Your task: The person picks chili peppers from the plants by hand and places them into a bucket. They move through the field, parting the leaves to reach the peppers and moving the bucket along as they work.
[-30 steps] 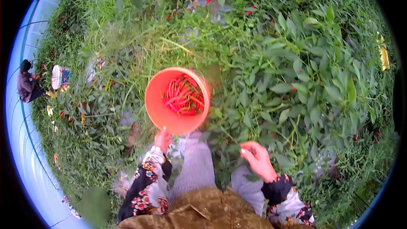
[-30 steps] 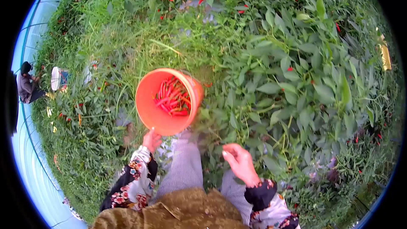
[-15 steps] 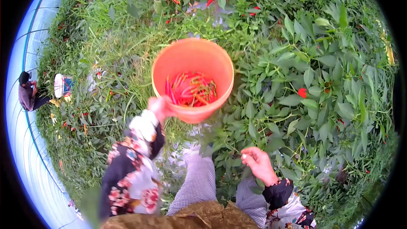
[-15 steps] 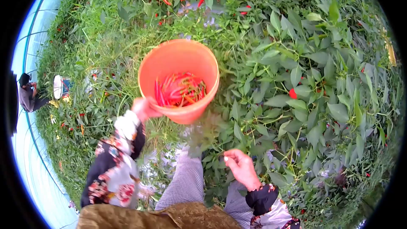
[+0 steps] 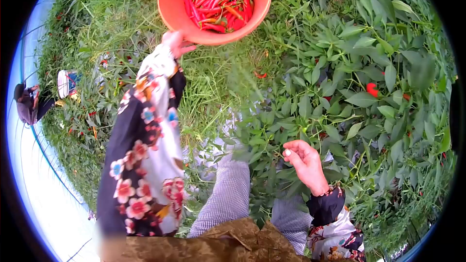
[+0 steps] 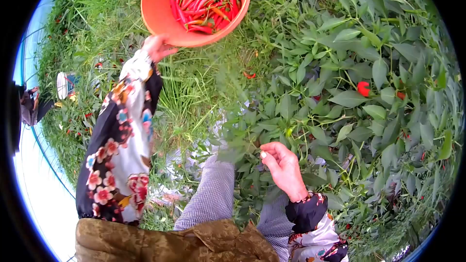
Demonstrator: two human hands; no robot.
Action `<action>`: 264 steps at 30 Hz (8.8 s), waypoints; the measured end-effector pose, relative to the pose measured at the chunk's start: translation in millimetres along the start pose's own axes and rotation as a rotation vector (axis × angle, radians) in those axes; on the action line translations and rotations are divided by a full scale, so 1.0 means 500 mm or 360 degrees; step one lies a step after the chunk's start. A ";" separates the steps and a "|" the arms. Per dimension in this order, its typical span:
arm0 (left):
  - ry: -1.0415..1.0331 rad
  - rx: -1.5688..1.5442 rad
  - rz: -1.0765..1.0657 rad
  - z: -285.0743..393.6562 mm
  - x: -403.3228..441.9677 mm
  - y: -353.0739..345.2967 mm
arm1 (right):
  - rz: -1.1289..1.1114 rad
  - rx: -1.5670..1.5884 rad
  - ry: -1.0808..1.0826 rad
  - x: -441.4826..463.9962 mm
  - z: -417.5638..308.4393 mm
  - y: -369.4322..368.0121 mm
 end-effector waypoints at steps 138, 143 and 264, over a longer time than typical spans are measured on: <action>-0.1657 0.2594 -0.0847 0.064 -0.013 -0.262 | 0.0526 -0.1533 -0.0616 0.155 0.290 -0.270; -0.1674 0.2633 -0.0780 0.056 -0.004 -0.255 | 0.0810 -0.1852 -0.0550 0.207 0.110 -0.253; -0.1845 0.2263 -0.0705 0.076 -0.039 -0.251 | 0.2110 0.1861 0.0332 0.427 0.093 0.258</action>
Point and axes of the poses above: each hand's wrist, its own x-axis towards the middle knuckle, its own y-axis out of the back of the hand, z = x × y, the point moved 2 cm from there along x, towards the middle knuckle, and after that the axes turned 8 degrees about -y, right-handed, at the moved point
